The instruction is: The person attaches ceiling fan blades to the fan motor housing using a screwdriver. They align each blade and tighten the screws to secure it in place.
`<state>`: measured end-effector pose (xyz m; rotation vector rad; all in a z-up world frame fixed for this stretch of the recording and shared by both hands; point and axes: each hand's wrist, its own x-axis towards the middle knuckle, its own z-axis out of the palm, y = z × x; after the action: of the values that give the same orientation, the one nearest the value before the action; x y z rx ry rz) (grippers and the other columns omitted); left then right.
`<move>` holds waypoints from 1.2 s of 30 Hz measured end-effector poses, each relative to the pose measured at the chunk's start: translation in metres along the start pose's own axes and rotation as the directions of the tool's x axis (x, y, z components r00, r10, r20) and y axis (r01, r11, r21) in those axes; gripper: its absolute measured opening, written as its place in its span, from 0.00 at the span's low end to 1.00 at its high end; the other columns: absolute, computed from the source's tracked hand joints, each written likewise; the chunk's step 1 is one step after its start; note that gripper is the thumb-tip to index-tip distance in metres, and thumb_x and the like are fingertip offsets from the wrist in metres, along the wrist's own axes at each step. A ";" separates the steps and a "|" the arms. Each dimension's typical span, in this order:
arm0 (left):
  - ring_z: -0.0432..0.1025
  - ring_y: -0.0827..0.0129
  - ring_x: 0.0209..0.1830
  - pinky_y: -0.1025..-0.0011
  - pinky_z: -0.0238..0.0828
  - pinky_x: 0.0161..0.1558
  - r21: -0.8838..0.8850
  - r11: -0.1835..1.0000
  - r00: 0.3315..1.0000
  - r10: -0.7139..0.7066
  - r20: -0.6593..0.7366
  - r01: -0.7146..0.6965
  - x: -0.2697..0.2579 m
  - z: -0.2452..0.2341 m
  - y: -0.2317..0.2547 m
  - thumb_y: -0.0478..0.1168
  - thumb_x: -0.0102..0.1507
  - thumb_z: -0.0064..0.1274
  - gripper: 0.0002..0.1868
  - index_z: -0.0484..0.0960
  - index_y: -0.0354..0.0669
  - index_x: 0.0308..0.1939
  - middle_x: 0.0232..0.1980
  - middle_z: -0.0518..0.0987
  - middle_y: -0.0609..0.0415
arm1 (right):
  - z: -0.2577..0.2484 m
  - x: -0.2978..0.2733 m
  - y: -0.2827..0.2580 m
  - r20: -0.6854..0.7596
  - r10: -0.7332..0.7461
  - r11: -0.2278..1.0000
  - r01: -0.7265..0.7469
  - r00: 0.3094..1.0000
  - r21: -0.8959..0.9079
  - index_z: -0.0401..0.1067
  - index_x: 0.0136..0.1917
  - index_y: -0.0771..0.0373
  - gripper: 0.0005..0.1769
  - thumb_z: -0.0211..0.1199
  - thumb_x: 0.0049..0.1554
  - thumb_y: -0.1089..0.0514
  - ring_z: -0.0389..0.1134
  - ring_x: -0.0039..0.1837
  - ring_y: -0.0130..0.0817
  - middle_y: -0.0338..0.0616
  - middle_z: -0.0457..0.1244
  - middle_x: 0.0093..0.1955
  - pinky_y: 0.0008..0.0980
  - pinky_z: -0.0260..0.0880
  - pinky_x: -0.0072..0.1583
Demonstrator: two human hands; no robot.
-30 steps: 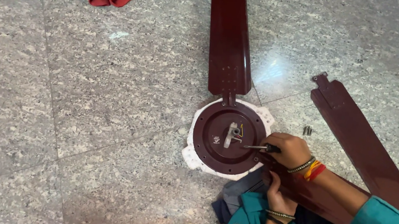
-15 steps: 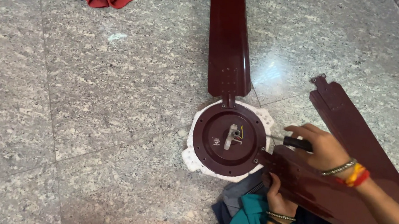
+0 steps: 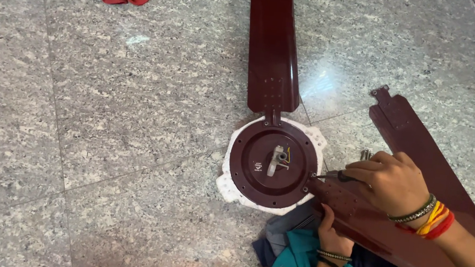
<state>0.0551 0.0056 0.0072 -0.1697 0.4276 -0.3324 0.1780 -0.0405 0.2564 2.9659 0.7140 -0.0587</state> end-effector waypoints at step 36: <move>0.67 0.60 0.70 0.57 0.65 0.70 -0.017 0.999 0.999 0.030 -0.025 -0.030 0.003 -0.005 -0.001 0.52 0.68 0.52 0.28 0.70 0.46 0.69 0.69 0.72 0.55 | -0.007 0.023 -0.026 0.130 -0.105 0.993 0.111 0.986 -0.040 0.75 0.54 0.57 0.18 0.64 0.53 0.48 0.72 0.49 0.38 0.41 0.67 0.48 0.36 0.77 0.43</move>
<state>0.0547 0.0034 0.0017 -0.1757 0.4567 -0.3018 0.1866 -0.0063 0.2602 2.8452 0.8461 -0.2331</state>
